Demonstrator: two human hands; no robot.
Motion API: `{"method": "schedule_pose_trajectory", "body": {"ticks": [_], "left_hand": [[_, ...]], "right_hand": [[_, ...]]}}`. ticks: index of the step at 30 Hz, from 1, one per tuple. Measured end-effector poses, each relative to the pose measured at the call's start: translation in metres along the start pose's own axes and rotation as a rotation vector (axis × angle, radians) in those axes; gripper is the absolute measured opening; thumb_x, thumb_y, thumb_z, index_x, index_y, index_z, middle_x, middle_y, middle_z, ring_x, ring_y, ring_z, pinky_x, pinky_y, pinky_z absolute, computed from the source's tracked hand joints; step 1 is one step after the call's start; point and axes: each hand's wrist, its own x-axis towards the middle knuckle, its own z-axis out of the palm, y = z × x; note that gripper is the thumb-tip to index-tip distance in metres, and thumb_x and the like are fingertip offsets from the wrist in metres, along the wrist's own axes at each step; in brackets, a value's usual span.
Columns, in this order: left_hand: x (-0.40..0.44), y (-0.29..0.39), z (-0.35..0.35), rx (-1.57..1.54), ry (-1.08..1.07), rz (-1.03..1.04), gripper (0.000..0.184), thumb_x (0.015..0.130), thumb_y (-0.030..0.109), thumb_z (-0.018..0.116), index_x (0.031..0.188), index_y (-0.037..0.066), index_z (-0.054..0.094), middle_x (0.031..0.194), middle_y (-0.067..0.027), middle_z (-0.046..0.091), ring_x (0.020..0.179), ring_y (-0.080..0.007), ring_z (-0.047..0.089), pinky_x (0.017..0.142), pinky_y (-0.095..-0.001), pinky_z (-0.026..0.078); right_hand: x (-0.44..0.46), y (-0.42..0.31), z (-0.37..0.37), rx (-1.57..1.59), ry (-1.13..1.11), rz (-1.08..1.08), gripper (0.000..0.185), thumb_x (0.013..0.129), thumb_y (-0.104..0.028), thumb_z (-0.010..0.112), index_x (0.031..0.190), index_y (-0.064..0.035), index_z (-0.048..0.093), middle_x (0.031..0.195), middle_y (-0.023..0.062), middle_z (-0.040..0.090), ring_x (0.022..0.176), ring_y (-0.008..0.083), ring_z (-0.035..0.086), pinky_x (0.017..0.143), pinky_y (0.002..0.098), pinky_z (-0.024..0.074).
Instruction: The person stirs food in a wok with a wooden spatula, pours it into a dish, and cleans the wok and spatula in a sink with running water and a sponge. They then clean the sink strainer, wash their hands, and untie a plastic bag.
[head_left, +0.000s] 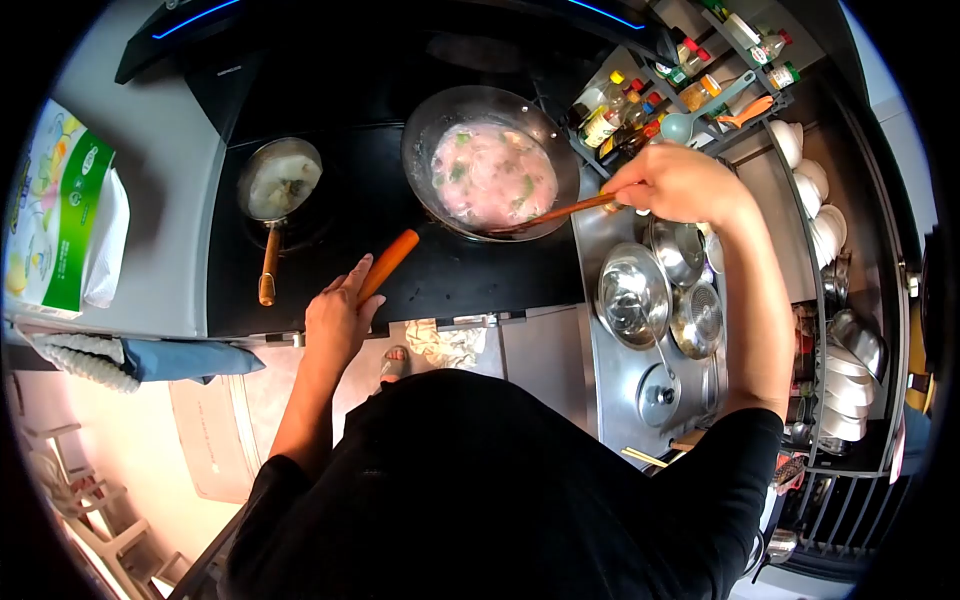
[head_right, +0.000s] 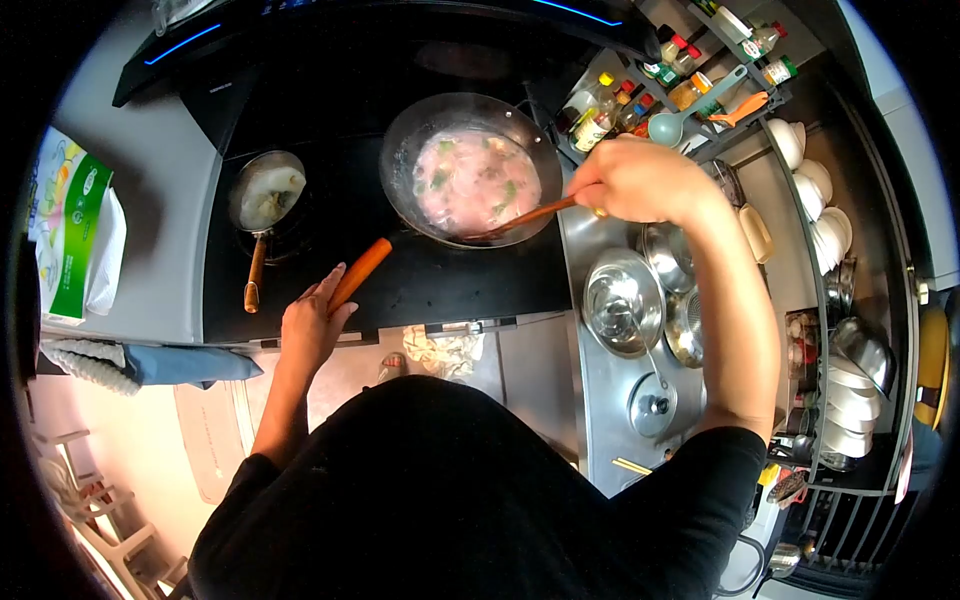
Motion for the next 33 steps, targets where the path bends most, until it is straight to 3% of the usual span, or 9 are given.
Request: {"method": "schedule_pose_trajectory", "body": {"ticks": [6,17,21,24,26,30,33], "left_hand": [[0.000,-0.006,0.004,-0.002,0.056,0.069,0.065,0.083,0.018,0.079,0.144,0.012,0.057,0.103,-0.0183,0.072,0.092,-0.0381,0.070,0.082,-0.0420,0.057],[0.002,-0.005,0.001,-0.034,0.030,0.053,0.064,0.083,0.017,0.079,0.144,0.012,0.057,0.104,-0.0177,0.072,0.094,-0.0379,0.070,0.083,-0.0426,0.056],[0.002,-0.003,0.000,-0.025,0.029,0.049,0.065,0.083,0.019,0.079,0.144,0.012,0.057,0.104,-0.0169,0.072,0.095,-0.0376,0.070,0.083,-0.0430,0.056],[0.002,-0.009,0.003,-0.005,0.038,0.064,0.065,0.083,0.019,0.079,0.144,0.013,0.057,0.104,-0.0164,0.072,0.095,-0.0374,0.070,0.083,-0.0432,0.056],[0.003,-0.008,0.002,0.000,0.033,0.062,0.065,0.083,0.019,0.080,0.144,0.012,0.057,0.104,-0.0163,0.072,0.095,-0.0372,0.070,0.083,-0.0431,0.056],[0.004,-0.007,0.002,0.019,0.022,0.066,0.066,0.082,0.018,0.080,0.144,0.012,0.057,0.105,-0.0162,0.073,0.096,-0.0369,0.070,0.083,-0.0428,0.056],[0.004,-0.007,0.004,0.020,0.027,0.071,0.066,0.082,0.018,0.080,0.143,0.011,0.058,0.105,-0.0162,0.073,0.096,-0.0366,0.070,0.083,-0.0426,0.056]], "right_hand": [[0.045,-0.015,0.065,0.041,0.201,-0.054,0.025,0.093,-0.022,0.067,0.114,-0.0119,0.077,0.092,0.0174,0.075,0.088,0.0369,0.072,0.082,0.0444,0.0563],[0.100,-0.035,0.096,-0.031,0.340,0.163,0.018,0.093,-0.020,0.061,0.098,-0.0124,0.077,0.089,0.0183,0.073,0.090,0.0406,0.070,0.083,0.0501,0.0562],[0.115,-0.008,0.097,-0.052,0.367,0.209,0.018,0.093,-0.019,0.060,0.094,-0.0105,0.076,0.090,0.0178,0.073,0.092,0.0408,0.071,0.084,0.0507,0.0562],[0.093,0.012,0.076,-0.093,0.387,0.139,0.020,0.092,-0.019,0.062,0.101,-0.0112,0.077,0.095,0.0174,0.074,0.094,0.0394,0.070,0.086,0.0490,0.0560],[0.058,0.001,0.045,-0.076,0.313,0.212,0.019,0.088,-0.015,0.060,0.095,-0.0127,0.077,0.100,0.0125,0.075,0.098,0.0359,0.071,0.088,0.0478,0.0566],[0.001,-0.013,0.005,-0.120,0.234,0.239,0.017,0.088,-0.019,0.062,0.091,-0.0115,0.077,0.094,0.0139,0.074,0.096,0.0355,0.071,0.084,0.0470,0.0559],[-0.017,-0.013,-0.006,-0.154,0.149,0.221,0.017,0.088,-0.018,0.065,0.096,-0.0113,0.080,0.095,0.0129,0.076,0.099,0.0330,0.071,0.088,0.0440,0.0555]]}}
